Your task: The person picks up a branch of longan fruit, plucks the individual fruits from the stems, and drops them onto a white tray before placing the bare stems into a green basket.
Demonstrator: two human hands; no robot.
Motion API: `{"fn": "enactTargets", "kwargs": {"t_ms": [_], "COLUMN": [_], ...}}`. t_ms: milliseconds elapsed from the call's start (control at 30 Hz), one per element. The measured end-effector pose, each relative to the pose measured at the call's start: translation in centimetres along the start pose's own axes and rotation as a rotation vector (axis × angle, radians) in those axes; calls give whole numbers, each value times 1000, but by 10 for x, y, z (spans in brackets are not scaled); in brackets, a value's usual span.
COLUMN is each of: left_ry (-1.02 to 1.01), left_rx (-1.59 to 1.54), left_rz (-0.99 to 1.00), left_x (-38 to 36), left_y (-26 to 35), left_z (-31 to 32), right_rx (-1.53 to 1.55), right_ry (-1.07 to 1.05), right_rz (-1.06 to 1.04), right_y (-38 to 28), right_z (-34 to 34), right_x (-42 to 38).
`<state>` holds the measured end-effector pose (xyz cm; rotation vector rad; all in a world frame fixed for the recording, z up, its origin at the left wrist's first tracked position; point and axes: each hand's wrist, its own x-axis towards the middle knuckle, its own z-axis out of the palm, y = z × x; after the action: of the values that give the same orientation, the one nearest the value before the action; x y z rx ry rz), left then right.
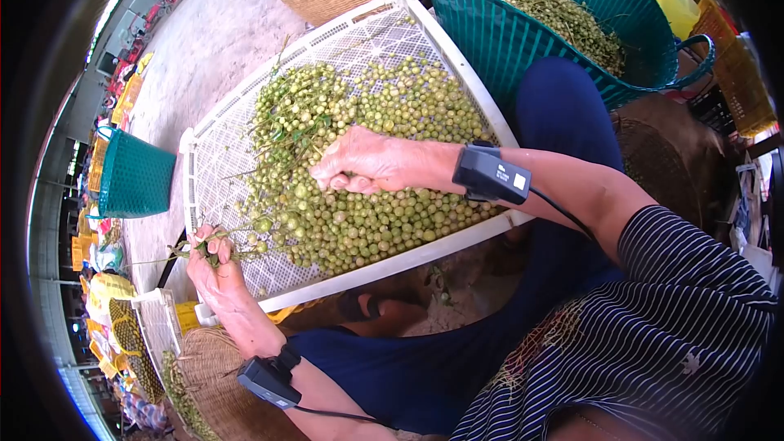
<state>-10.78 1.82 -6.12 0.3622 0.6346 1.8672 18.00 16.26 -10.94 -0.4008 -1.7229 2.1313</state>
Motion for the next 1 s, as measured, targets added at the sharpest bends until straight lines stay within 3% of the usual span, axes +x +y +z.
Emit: {"fn": "enactTargets", "kwargs": {"t_ms": [67,200,300,400,467,533,567,600,667,800,833,867,933,1000], "left_ry": [26,68,-5,181,347,328,370,408,322,268,260,252,284,231], "left_rx": [-20,-9,24,109,294,307,311,312,223,296,306,316,396,479], "left_rz": [26,35,28,34,141,118,140,163,127,117,108,98,117,99], "left_x": [0,-2,-2,-5,-9,-7,-6,-4,6,12,12,12,12,14], "left_y": [-2,-5,-10,-15,-22,-24,-30,-34,-23,-23,-26,-29,-34,-38], "left_z": [3,7,13,28,37,29,35,40,15,12,14,17,23,25], "right_rx": [-4,-340,-658,-724,-590,-510,-448,-458,-282,-505,-815,-822,-880,-925], "right_ry": [104,149,49,-36,-64,45,100,104,271,218,142,158,164,215], "right_rz": [87,-54,-376,-430,-354,-352,-163,-165,50,78,74,81,-115,-28], "right_y": [-4,-17,-10,-1,0,2,-2,-7,-15,-4,-5,-3,3,-18], "right_z": [10,27,36,33,27,20,18,14,3,-11,-19,-24,-33,-32], "right_x": [-5,-5,8,18,13,9,6,2,-12,-14,-15,-18,-26,-46]}}
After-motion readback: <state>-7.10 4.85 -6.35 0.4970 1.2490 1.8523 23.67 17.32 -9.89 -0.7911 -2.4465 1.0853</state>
